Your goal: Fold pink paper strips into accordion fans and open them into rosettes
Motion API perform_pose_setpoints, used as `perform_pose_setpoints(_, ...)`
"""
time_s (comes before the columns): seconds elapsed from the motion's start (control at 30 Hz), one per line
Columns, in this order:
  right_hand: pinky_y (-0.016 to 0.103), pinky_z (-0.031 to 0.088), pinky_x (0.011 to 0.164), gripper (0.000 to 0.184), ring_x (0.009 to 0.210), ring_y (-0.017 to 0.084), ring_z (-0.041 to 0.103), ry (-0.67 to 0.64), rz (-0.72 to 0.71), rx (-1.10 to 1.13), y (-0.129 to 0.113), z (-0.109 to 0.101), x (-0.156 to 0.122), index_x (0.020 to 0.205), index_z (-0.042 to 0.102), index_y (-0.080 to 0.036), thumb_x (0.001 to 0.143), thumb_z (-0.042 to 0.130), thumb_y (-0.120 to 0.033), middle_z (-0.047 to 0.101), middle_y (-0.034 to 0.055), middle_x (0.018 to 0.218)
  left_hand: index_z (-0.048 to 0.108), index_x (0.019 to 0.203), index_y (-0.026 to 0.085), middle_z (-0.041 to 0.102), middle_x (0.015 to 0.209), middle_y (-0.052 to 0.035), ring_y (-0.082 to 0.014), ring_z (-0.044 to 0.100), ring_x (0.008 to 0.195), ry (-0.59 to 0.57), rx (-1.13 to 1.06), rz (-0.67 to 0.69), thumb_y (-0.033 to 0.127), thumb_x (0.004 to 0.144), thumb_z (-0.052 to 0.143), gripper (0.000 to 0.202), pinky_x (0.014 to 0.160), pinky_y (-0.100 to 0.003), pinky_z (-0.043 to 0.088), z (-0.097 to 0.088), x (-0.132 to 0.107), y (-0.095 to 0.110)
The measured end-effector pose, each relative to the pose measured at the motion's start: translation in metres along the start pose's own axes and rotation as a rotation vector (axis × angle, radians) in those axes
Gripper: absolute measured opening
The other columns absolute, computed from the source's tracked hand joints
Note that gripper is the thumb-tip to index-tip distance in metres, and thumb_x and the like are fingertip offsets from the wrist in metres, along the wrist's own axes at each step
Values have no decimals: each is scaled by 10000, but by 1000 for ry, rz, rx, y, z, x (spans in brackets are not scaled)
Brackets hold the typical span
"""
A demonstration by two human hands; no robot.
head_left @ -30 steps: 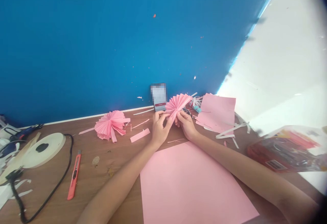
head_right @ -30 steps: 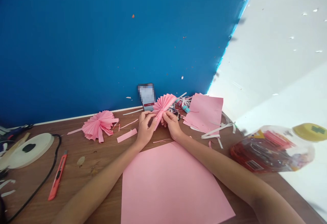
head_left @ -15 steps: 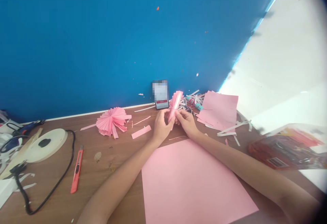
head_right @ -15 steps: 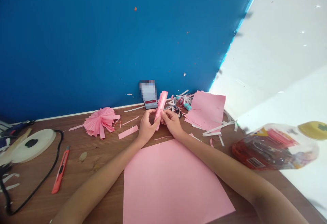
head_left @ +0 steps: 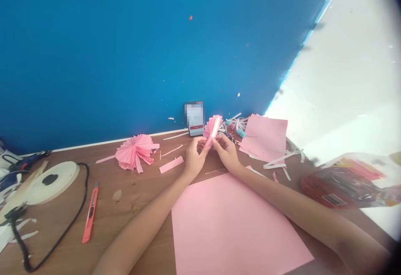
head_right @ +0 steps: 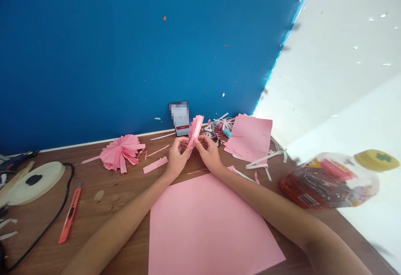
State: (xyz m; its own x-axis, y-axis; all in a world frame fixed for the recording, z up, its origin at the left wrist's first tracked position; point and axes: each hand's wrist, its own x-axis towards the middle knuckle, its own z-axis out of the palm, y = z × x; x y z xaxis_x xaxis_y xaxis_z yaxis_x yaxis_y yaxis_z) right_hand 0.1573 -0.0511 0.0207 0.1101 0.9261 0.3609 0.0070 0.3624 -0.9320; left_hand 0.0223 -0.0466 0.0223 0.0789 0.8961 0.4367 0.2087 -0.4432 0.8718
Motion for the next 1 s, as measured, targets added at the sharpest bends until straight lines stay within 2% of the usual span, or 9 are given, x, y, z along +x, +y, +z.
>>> perform_pose_setpoints(0.2, 269, 419, 633, 231, 645, 145, 503, -30, -43, -109, -1, -2, -2, 811, 568, -220, 866, 540, -443, 551, -8, 706, 525, 1080, 200, 633, 960, -50, -137, 599, 840, -26, 14, -14, 310, 834, 591, 278, 766, -260, 475, 0, 1, 2)
perform_pose_setpoints(0.5, 267, 432, 598, 252, 605, 141, 519, -54, 19, -19, -6, 0, -5, 809, 551, -228, 833, 575, -477, 553, -15, 674, 563, 1018, 209, 649, 1006, -55, -171, 599, 932, -78, 94, -36, 405, 888, 497, 244, 836, -293, 455, -3, 1, 14)
perform_pose_setpoints(0.67, 290, 448, 645, 200, 641, 159, 552, -89, -61, -124, -12, 2, -8, 880, 607, -230, 853, 555, -422, 628, 14, 759, 542, 1029, 204, 638, 924, -40, -135, 587, 799, -72, -25, -69, 441, 895, 469, 282, 737, -251, 466, -3, 4, 10)
perform_pose_setpoints(0.73, 300, 446, 671, 186, 664, 170, 561, -99, -112, -199, -15, 2, -11, 864, 615, -229, 868, 532, -395, 639, 20, 754, 543, 1022, 205, 630, 855, -25, -121, 573, 718, -89, -91, -106, 467, 885, 473, 304, 665, -236, 460, -2, 6, 7)
perform_pose_setpoints(0.83, 301, 435, 667, 165, 649, 167, 556, -103, -176, -317, -18, 1, -14, 864, 615, -229, 879, 507, -352, 638, 16, 731, 554, 1008, 200, 632, 833, -24, -115, 573, 688, -137, -202, -146, 486, 860, 507, 325, 636, -233, 462, -3, 8, 4)
perform_pose_setpoints(0.9, 291, 417, 620, 140, 598, 153, 527, -75, -220, -396, -20, -2, -14, 861, 605, -230, 875, 503, -326, 613, 5, 687, 561, 999, 194, 640, 840, -27, -113, 577, 669, -184, -287, -196, 499, 831, 543, 348, 624, -237, 469, -5, 10, 1)
perform_pose_setpoints(1.0, 287, 398, 565, 90, 554, 140, 484, 49, -328, -457, -26, -8, -11, 861, 573, -237, 864, 506, -297, 571, 2, 672, 570, 983, 193, 649, 835, -24, -114, 582, 636, -246, -406, -298, 516, 779, 597, 383, 583, -236, 467, -9, 14, -4)
